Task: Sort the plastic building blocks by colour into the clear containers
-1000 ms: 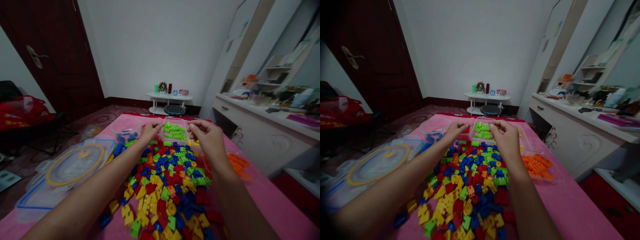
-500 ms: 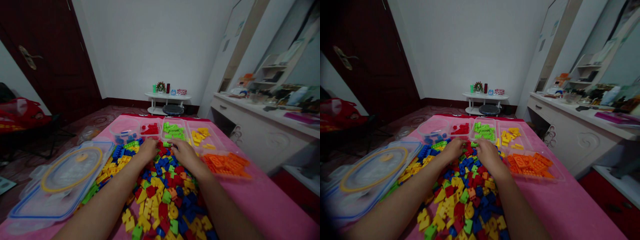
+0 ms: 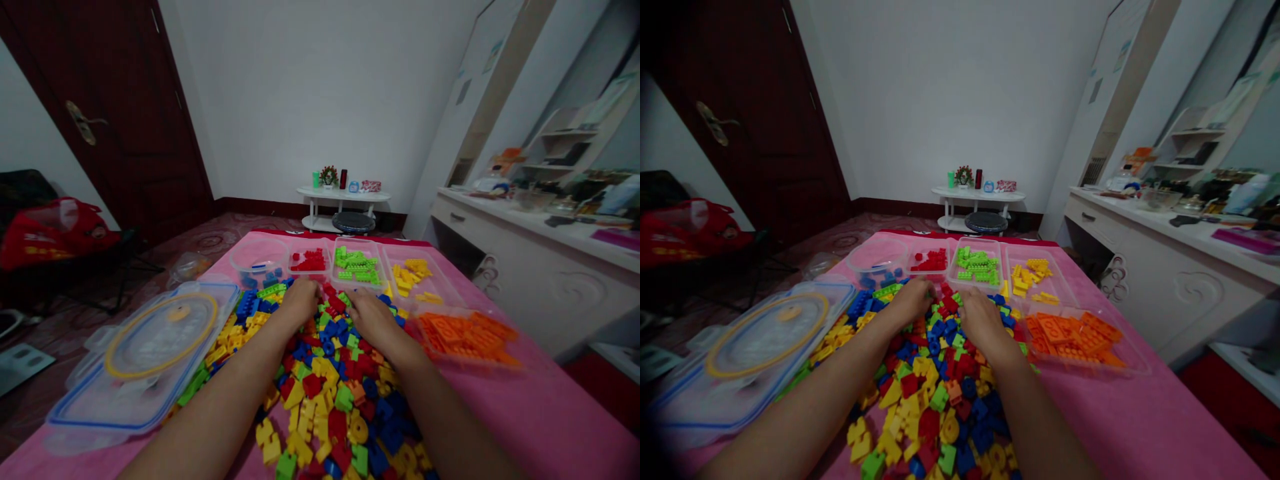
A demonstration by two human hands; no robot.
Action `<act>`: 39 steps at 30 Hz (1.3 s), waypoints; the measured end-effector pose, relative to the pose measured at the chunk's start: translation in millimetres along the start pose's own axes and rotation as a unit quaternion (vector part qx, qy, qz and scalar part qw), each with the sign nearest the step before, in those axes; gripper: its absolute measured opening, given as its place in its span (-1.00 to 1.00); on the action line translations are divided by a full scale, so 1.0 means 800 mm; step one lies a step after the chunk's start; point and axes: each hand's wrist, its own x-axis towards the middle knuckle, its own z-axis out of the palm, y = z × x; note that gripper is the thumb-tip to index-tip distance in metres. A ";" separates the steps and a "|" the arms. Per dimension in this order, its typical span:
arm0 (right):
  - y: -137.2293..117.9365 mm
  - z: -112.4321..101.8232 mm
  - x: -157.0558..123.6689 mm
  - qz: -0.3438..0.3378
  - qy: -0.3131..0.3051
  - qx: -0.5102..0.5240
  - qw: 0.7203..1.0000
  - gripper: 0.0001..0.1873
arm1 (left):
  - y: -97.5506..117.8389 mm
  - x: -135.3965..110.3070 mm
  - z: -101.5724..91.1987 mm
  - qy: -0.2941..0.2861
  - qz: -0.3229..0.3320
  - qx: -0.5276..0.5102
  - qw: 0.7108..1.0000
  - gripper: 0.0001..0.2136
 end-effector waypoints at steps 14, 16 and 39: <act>-0.008 -0.019 -0.001 0.013 0.037 0.067 0.997 -0.62 | 0.001 -0.008 -0.065 -0.027 0.039 -0.094 0.994 -0.83; -0.008 -0.028 -0.001 0.025 0.053 0.083 0.995 -0.56 | 0.002 -0.012 -0.077 -0.054 0.059 -0.099 0.992 -0.79; -0.047 -0.031 -0.001 0.178 -0.018 0.722 0.668 -0.83 | 0.033 -0.014 -0.068 0.141 0.057 -0.389 0.909 -0.74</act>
